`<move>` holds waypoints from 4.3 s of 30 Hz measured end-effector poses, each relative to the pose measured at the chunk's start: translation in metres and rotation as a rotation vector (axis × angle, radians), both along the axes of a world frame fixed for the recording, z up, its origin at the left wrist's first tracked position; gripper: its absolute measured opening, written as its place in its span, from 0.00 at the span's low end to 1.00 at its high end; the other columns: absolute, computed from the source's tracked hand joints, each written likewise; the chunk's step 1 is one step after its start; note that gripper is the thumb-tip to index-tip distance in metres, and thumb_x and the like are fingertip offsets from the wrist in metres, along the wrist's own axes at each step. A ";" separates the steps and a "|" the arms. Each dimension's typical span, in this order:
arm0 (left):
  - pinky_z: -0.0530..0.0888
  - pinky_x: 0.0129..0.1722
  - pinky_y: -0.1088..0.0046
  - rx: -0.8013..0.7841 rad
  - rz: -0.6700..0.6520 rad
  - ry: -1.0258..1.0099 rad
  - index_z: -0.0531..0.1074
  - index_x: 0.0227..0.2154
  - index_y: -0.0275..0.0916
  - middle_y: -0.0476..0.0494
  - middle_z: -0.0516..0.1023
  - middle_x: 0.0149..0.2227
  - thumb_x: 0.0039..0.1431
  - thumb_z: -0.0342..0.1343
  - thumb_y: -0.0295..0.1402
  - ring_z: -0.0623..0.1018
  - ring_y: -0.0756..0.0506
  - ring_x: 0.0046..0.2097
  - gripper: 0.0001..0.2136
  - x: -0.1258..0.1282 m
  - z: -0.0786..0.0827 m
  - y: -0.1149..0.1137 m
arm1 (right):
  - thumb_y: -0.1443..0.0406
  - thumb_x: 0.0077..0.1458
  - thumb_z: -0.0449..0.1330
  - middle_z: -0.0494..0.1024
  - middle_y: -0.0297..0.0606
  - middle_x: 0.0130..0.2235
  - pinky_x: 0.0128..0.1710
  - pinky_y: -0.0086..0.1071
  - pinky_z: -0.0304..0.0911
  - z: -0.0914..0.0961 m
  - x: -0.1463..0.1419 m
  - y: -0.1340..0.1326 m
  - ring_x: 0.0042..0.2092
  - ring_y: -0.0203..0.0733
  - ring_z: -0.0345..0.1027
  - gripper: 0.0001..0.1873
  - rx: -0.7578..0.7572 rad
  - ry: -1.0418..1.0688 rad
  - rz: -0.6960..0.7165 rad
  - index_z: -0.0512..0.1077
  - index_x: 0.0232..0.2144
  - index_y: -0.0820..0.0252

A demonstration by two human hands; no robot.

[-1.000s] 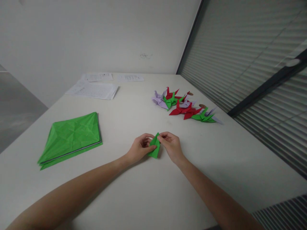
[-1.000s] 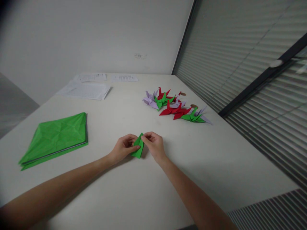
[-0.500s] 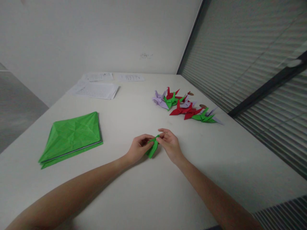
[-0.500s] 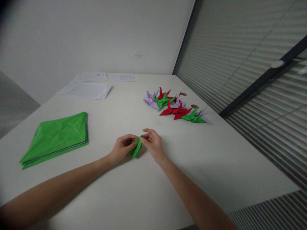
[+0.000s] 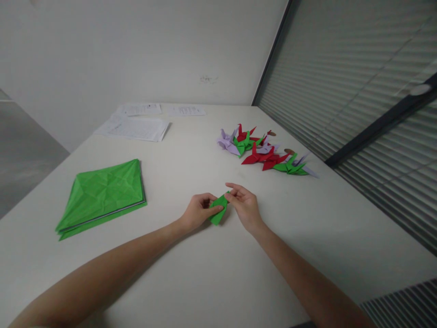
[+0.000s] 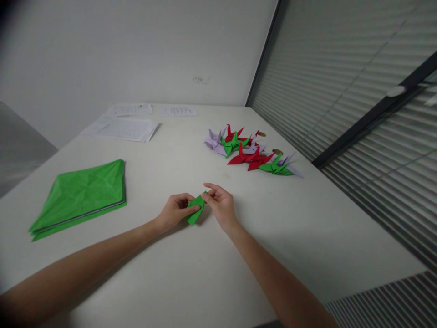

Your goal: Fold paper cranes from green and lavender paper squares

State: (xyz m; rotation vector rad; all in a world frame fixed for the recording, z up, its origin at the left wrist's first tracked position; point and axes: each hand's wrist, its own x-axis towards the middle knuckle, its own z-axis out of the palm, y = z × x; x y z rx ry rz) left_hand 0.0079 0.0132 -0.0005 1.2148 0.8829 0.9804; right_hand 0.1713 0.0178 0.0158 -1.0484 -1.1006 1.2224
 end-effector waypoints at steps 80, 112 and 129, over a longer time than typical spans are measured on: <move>0.77 0.31 0.71 0.020 0.102 -0.285 0.78 0.34 0.35 0.43 0.78 0.37 0.44 0.70 0.35 0.77 0.50 0.30 0.14 -0.001 0.001 0.004 | 0.61 0.43 0.69 0.74 0.33 0.35 0.35 0.32 0.68 -0.007 0.003 0.002 0.33 0.36 0.69 0.20 0.089 -0.103 0.153 0.70 0.40 0.54; 0.75 0.37 0.72 -0.038 0.145 -0.307 0.68 0.49 0.38 0.46 0.80 0.35 0.41 0.71 0.31 0.79 0.50 0.32 0.30 0.000 0.004 0.003 | 0.58 0.39 0.71 0.73 0.30 0.29 0.34 0.33 0.68 -0.008 0.000 0.002 0.32 0.38 0.70 0.26 0.083 -0.073 0.108 0.65 0.39 0.52; 0.70 0.29 0.77 0.044 0.232 -0.196 0.69 0.43 0.37 0.54 0.74 0.23 0.44 0.70 0.35 0.73 0.53 0.25 0.24 0.001 0.004 0.001 | 0.55 0.39 0.71 0.77 0.33 0.26 0.31 0.32 0.66 -0.011 0.002 0.004 0.28 0.36 0.69 0.17 -0.100 -0.070 0.203 0.76 0.28 0.59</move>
